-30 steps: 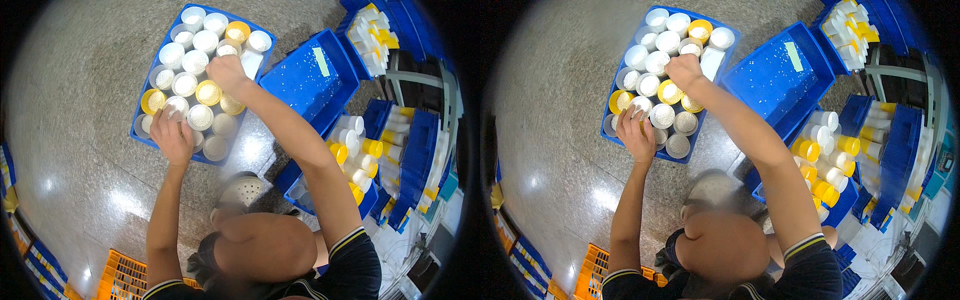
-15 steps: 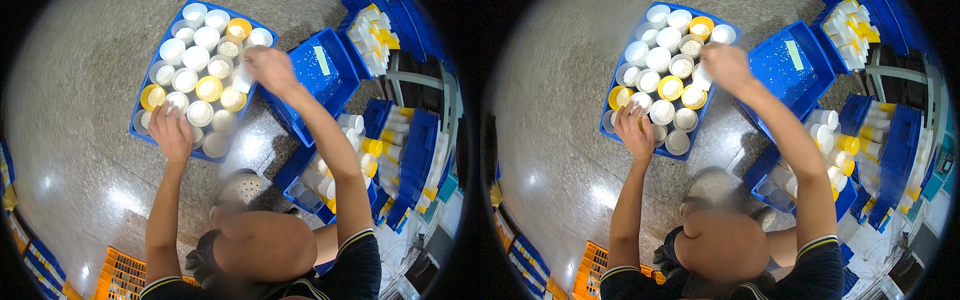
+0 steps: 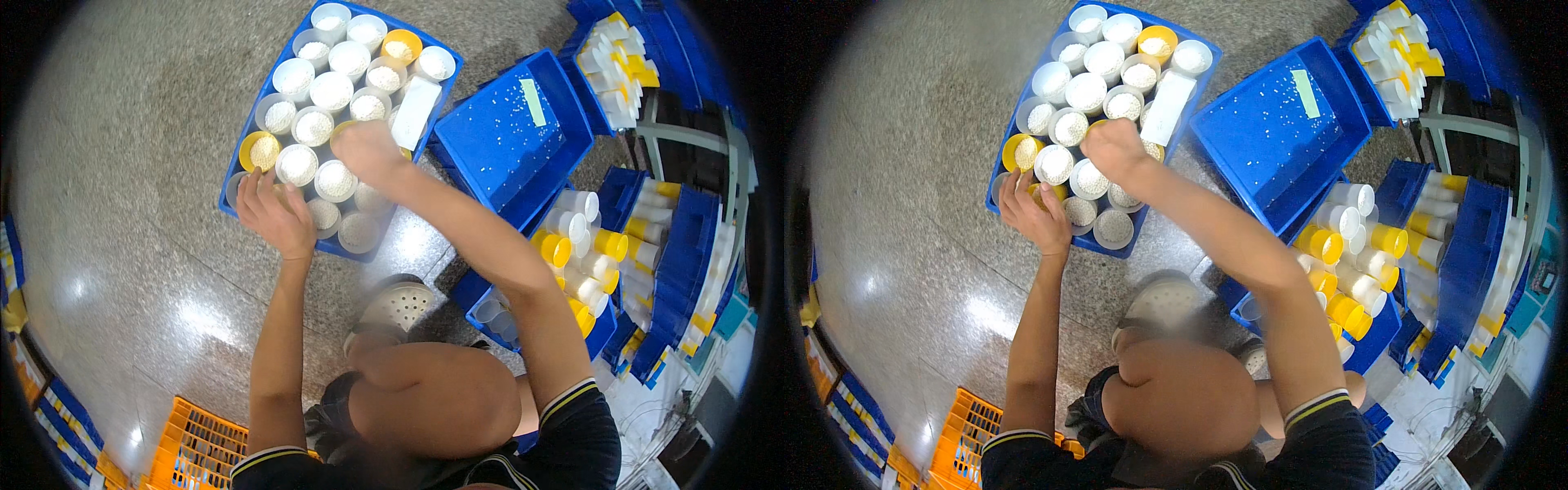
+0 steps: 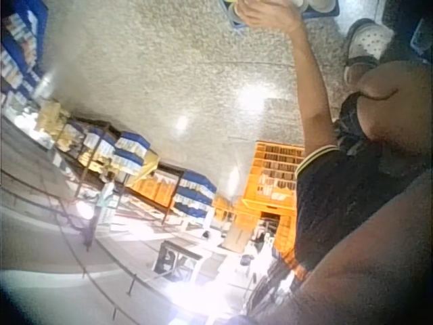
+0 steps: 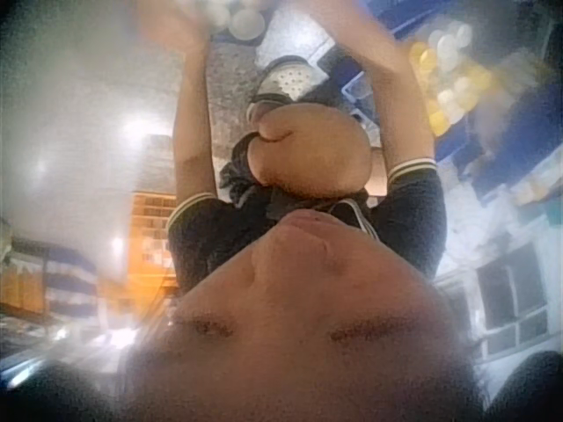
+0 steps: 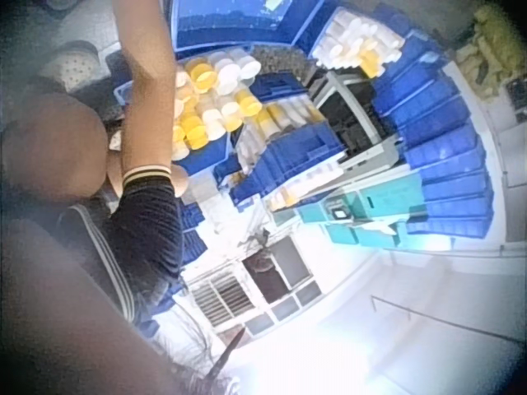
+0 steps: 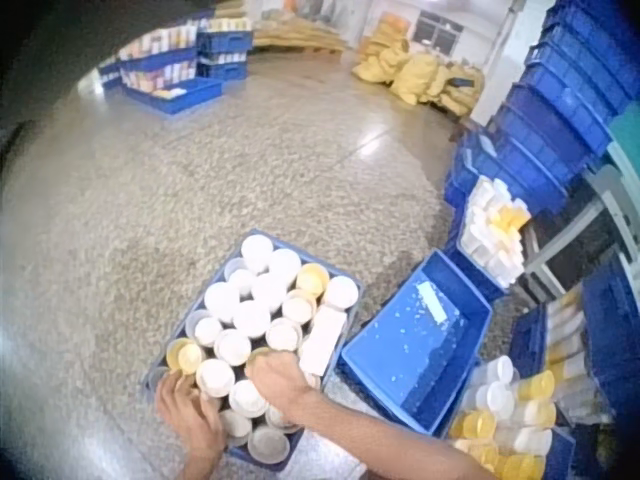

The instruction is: The person sits on the floor and sorts small white and yellow cups filled with granular material into blue trays. They repeatedly pick up cups, place them into trays, and move the trays to a nearby machine.

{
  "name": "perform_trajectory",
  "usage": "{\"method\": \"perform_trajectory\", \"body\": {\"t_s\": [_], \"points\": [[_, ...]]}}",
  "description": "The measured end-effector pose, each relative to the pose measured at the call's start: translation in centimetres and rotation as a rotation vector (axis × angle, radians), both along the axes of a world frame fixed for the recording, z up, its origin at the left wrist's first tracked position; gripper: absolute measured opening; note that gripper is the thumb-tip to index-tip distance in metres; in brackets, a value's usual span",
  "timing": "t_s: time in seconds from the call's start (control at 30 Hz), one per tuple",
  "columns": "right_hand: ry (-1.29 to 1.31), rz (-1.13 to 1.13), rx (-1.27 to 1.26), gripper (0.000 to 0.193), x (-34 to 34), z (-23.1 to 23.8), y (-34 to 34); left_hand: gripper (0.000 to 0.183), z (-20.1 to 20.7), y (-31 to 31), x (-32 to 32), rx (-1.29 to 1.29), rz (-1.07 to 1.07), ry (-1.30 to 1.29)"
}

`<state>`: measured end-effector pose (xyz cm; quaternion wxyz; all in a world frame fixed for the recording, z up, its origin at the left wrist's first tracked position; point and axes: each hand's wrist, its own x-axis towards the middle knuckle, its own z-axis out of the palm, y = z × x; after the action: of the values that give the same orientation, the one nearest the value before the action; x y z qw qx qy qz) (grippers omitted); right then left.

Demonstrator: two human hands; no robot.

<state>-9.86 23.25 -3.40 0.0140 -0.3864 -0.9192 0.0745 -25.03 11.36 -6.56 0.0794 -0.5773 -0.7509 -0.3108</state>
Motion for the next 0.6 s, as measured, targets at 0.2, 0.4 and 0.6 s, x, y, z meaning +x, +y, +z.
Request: {"method": "perform_trajectory", "body": {"t_s": [0.2, 0.4, 0.6], "points": [[0.002, -0.053, 0.027, 0.013, -0.2, -2.3, 0.3, 0.033, 0.0, -0.1, 0.0, 0.008, -0.017, -0.018], [0.161, -0.069, -0.038, 0.013, 0.4, -2.6, 0.3, 0.033, 0.1, 0.1, -0.1, 0.028, -0.061, -0.054], [0.073, -0.074, 0.025, 0.012, 0.8, -1.6, -0.2, 0.033, 0.1, 0.0, -0.1, 0.014, -0.063, -0.058]]}}
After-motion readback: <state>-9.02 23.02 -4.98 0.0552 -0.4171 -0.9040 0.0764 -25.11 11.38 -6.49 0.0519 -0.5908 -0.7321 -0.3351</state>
